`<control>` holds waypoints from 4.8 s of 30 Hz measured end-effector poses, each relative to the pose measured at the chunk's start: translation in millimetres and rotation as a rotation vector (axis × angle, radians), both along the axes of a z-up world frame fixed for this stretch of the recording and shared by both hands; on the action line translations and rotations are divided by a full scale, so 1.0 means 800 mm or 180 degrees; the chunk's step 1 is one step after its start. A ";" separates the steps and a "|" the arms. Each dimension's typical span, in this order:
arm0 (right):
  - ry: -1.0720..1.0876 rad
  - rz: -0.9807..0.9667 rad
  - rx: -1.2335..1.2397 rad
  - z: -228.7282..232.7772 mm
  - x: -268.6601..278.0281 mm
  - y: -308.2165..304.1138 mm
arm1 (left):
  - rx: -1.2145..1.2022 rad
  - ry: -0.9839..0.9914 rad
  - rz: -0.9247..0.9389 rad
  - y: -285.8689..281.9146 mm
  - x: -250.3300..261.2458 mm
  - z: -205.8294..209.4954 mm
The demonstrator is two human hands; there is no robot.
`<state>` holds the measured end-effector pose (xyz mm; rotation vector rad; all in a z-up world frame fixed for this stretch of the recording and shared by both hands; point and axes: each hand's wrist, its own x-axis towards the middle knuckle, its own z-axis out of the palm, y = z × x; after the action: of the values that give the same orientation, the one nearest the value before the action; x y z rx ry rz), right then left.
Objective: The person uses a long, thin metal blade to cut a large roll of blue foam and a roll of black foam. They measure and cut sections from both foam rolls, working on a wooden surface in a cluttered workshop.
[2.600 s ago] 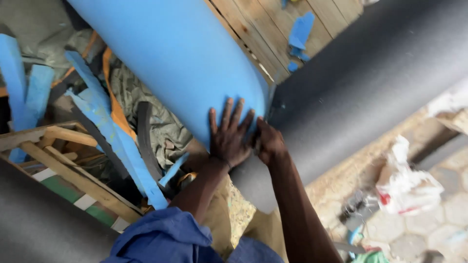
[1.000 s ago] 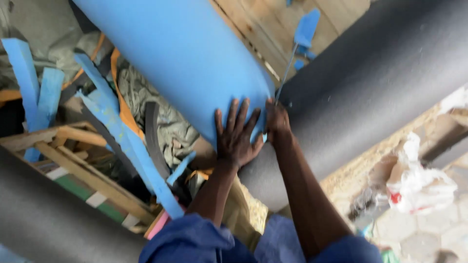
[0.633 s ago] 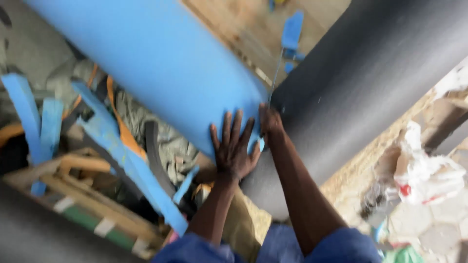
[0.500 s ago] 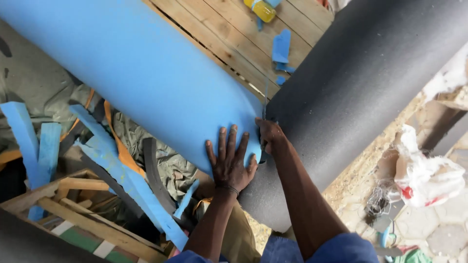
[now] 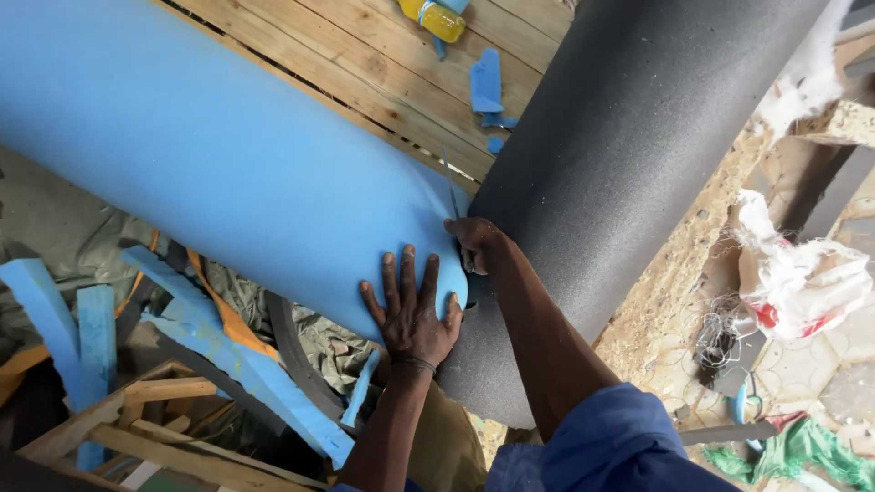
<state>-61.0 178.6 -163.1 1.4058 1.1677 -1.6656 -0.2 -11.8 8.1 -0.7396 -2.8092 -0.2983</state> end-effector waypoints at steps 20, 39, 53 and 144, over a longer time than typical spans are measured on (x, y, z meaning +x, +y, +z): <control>0.0657 0.0316 0.0904 0.073 0.053 -0.049 | 0.0030 0.0041 -0.0012 0.000 -0.002 0.006; -0.0470 0.1316 0.0554 0.102 -0.002 -0.016 | 0.0032 0.0110 -0.0102 0.003 -0.007 0.012; 0.1093 0.1139 0.1651 0.215 0.085 -0.056 | 0.0062 -0.0251 -0.0015 0.002 -0.004 0.020; 0.0485 0.0354 0.1885 0.011 -0.004 -0.072 | -0.0252 -0.1260 -0.1147 -0.063 -0.208 0.075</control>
<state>-64.1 121.0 -154.2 1.5301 1.8999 -1.4253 -166.3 -62.5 67.8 -1.3419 -3.0479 -0.4369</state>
